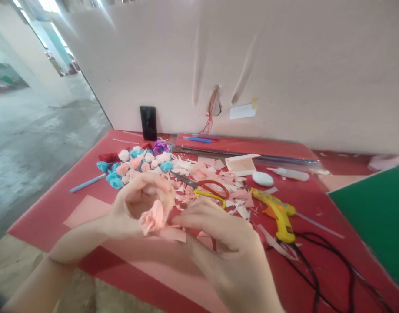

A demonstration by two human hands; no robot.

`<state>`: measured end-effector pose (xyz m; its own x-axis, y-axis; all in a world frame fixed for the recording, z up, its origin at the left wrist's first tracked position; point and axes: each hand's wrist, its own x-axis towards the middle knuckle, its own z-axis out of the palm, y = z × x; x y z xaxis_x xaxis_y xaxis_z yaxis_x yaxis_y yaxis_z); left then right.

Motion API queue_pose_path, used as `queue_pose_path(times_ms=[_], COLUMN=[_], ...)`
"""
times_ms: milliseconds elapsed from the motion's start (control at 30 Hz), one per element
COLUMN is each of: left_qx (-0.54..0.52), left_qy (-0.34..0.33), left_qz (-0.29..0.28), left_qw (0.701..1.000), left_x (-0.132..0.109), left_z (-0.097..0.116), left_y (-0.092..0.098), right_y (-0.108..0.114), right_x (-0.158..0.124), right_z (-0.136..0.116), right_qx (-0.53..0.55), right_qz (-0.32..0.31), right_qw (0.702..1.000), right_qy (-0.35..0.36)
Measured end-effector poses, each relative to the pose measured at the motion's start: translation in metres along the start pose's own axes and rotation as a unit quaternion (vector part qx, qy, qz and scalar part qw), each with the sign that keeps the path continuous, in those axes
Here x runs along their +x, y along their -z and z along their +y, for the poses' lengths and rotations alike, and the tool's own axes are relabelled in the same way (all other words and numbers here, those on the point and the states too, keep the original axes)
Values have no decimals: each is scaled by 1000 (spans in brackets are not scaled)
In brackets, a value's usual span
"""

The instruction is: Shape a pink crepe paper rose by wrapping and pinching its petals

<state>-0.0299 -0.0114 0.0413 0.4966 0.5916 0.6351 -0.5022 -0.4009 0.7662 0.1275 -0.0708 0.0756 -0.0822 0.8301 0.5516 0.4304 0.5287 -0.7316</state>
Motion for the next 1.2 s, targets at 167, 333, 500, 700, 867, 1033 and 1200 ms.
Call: queue_pose_path(times_ms=[167, 333, 500, 700, 867, 1033, 1200], left_qx=[16, 20, 42, 53, 91, 96, 80], left_qy=[-25, -3, 9, -8, -53, -66, -50], left_qz=[-31, -18, -20, -3, 35, 36, 29], left_qw=[999, 1000, 999, 999, 994, 993, 995], left_x=[2, 0, -2, -2, 2, 2, 0], left_z=[3, 5, 3, 0, -1, -1, 0], left_y=[0, -2, -3, -3, -3, -2, 0], right_y=[4, 3, 0, -10, -15, -15, -10], right_x=[3, 5, 3, -5, -10, -12, -9], right_z=[3, 8, 10, 11, 12, 12, 10], right_qx=[87, 110, 167, 168, 96, 54, 145], right_qz=[-63, -94, -95, -22, 34, 46, -32], right_qw=[994, 988, 977, 978, 992, 997, 981], right_qy=[-25, -48, -95, -123, -68, -20, -128])
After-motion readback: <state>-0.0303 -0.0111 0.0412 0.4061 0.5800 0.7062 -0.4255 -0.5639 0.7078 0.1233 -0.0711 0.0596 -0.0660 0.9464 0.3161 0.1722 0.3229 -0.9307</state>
